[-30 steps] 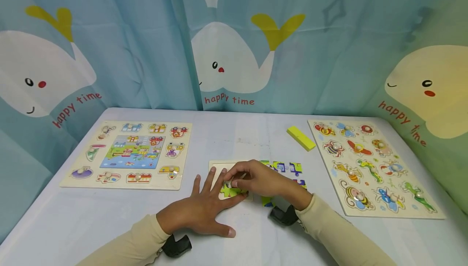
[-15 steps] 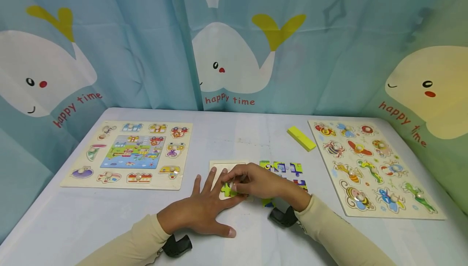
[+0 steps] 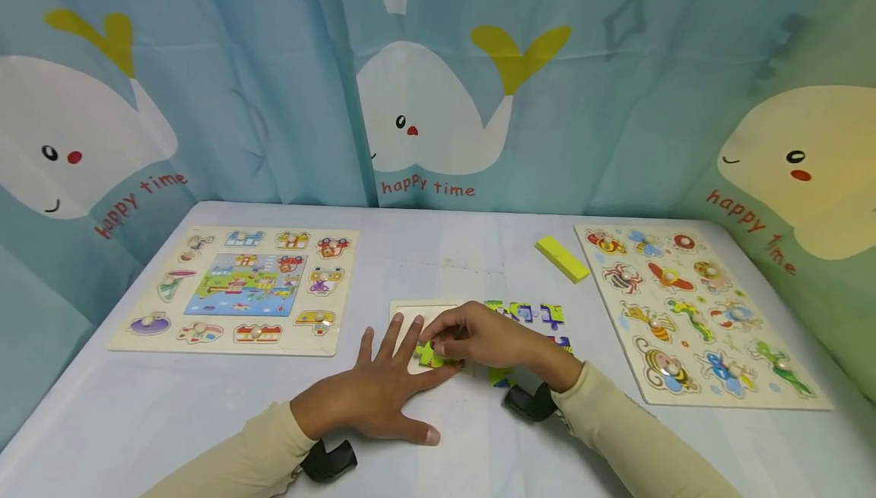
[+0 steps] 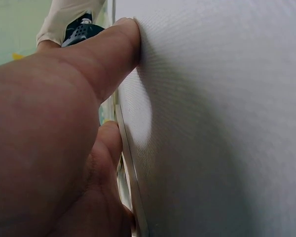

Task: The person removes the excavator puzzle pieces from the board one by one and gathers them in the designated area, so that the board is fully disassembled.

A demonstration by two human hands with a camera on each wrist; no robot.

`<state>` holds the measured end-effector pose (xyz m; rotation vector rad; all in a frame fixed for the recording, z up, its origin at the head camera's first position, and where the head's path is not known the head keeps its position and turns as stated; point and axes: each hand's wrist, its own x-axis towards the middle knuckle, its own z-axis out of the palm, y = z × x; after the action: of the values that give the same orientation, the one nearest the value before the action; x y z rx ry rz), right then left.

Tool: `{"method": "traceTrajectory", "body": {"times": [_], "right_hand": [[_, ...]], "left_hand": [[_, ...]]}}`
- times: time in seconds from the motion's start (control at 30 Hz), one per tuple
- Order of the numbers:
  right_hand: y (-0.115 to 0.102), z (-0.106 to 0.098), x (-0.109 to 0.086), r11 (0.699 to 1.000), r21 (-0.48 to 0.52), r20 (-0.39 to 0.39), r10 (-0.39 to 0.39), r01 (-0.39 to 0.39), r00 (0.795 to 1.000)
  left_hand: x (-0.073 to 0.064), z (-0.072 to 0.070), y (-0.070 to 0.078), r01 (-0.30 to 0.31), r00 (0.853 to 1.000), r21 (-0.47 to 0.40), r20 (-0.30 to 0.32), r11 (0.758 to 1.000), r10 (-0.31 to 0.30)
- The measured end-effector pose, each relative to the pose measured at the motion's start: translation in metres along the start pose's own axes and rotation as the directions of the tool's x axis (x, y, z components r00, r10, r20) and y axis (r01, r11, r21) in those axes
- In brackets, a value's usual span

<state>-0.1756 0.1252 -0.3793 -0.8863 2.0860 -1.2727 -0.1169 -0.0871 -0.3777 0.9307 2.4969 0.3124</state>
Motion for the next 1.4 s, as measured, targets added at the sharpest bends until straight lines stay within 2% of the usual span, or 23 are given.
{"method": "traceTrajectory", "body": {"times": [0.1, 0.3, 0.53, 0.73, 1.03, 1.4], "right_hand": [[-0.002, 0.001, 0.0, 1.0, -0.029, 0.009, 0.0, 0.0, 1.0], [-0.003, 0.003, 0.0, 0.986, -0.164, 0.04, -0.03, 0.036, 0.999], [-0.005, 0.005, 0.0, 0.992, -0.127, 0.004, -0.009, 0.009, 1.0], [-0.002, 0.005, -0.001, 0.991, -0.131, -0.011, -0.022, 0.021, 1.0], [-0.006, -0.008, -0.012, 0.982, -0.189, -0.099, -0.043, 0.024, 0.994], [-0.002, -0.021, -0.028, 0.981, -0.195, -0.108, -0.034, 0.012, 0.994]], "left_hand": [[0.0, 0.0, 0.0, 0.004, 1.0, 0.008, -0.001, 1.0, -0.004], [-0.002, 0.0, 0.0, 0.006, 1.0, 0.01, -0.013, 1.0, -0.006], [-0.002, 0.0, -0.001, 0.007, 1.0, -0.009, -0.005, 1.0, -0.007], [-0.002, 0.001, -0.001, 0.015, 1.0, -0.021, 0.013, 1.0, -0.015], [0.0, 0.002, 0.001, 0.006, 1.0, 0.02, -0.014, 1.0, -0.006], [-0.001, 0.002, 0.002, 0.016, 1.0, 0.019, -0.018, 1.0, -0.016]]}}
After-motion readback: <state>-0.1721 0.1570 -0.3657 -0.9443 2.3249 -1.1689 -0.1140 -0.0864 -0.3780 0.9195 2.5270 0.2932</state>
